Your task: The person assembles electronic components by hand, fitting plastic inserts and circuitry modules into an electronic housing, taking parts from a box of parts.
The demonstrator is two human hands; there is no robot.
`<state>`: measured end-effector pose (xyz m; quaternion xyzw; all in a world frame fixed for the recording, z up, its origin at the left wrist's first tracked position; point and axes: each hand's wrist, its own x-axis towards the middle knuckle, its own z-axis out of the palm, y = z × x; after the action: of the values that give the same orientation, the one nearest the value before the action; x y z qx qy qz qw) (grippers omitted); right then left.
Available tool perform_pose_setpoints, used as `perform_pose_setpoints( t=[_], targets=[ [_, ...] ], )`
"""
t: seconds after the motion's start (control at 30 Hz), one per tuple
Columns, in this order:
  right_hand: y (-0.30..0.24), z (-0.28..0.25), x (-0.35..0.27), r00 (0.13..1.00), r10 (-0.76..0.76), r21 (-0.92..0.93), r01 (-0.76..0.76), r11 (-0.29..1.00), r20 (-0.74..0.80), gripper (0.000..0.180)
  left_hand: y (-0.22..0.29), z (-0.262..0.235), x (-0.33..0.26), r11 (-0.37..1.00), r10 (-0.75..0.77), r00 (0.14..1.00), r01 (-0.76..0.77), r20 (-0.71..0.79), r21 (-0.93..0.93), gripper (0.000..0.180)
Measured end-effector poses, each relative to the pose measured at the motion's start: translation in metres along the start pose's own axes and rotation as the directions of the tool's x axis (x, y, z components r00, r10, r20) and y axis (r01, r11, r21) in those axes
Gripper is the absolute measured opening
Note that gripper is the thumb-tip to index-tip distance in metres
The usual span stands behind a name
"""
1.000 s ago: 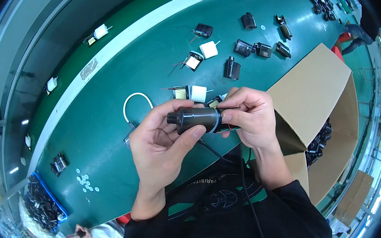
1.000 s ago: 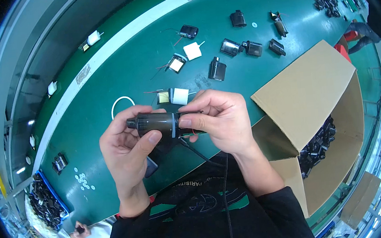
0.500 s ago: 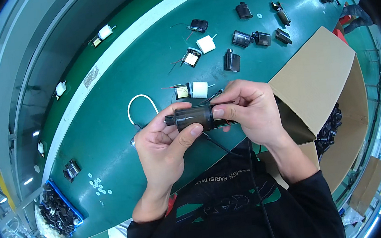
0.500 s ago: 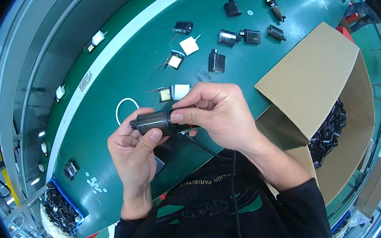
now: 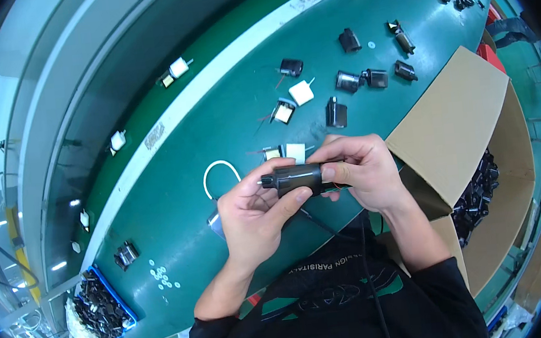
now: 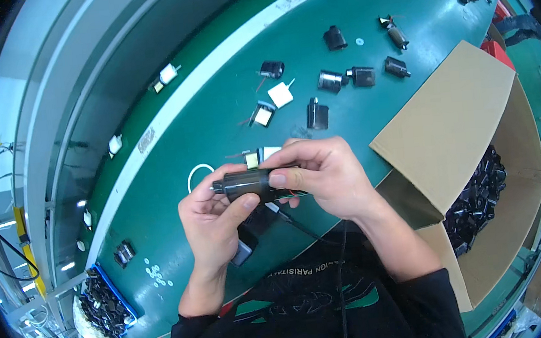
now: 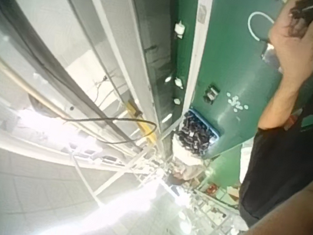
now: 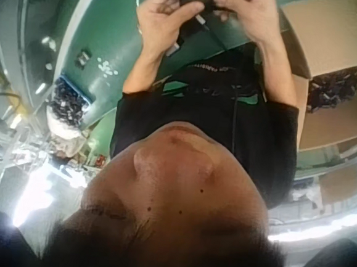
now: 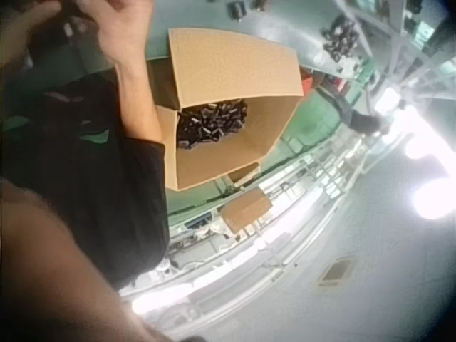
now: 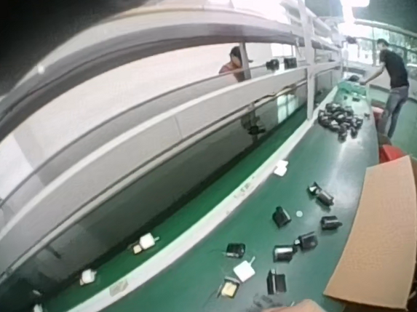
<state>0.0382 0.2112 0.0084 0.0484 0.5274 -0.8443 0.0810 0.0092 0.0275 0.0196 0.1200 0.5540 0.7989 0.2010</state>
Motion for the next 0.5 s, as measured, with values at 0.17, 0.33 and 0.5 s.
perform_pose_setpoints(
  t=[0.17, 0.33, 0.5],
  targets=[
    [-0.019, -0.026, -0.045, 0.933, -0.236, -0.298, 0.152, 0.942, -0.270, 0.023, 0.024, 0.032, 0.048, 0.974, -0.003, 0.988, -0.032, 0.155, 0.222, 0.040],
    [-0.080, -0.112, -0.143, 0.431, -0.795, -0.900, -0.113, 0.421, -0.427, 0.021, 0.023, -0.031, 0.185, 0.795, 0.228, 0.971, -0.139, -0.078, 0.591, 0.030],
    [-0.064, -0.283, -0.265, 0.333, -0.488, -0.537, -0.759, 0.368, -0.806, 0.025, -0.014, -0.146, 0.342, 0.583, 0.112, 0.975, 0.092, -0.192, 0.807, 0.046]
  ],
)
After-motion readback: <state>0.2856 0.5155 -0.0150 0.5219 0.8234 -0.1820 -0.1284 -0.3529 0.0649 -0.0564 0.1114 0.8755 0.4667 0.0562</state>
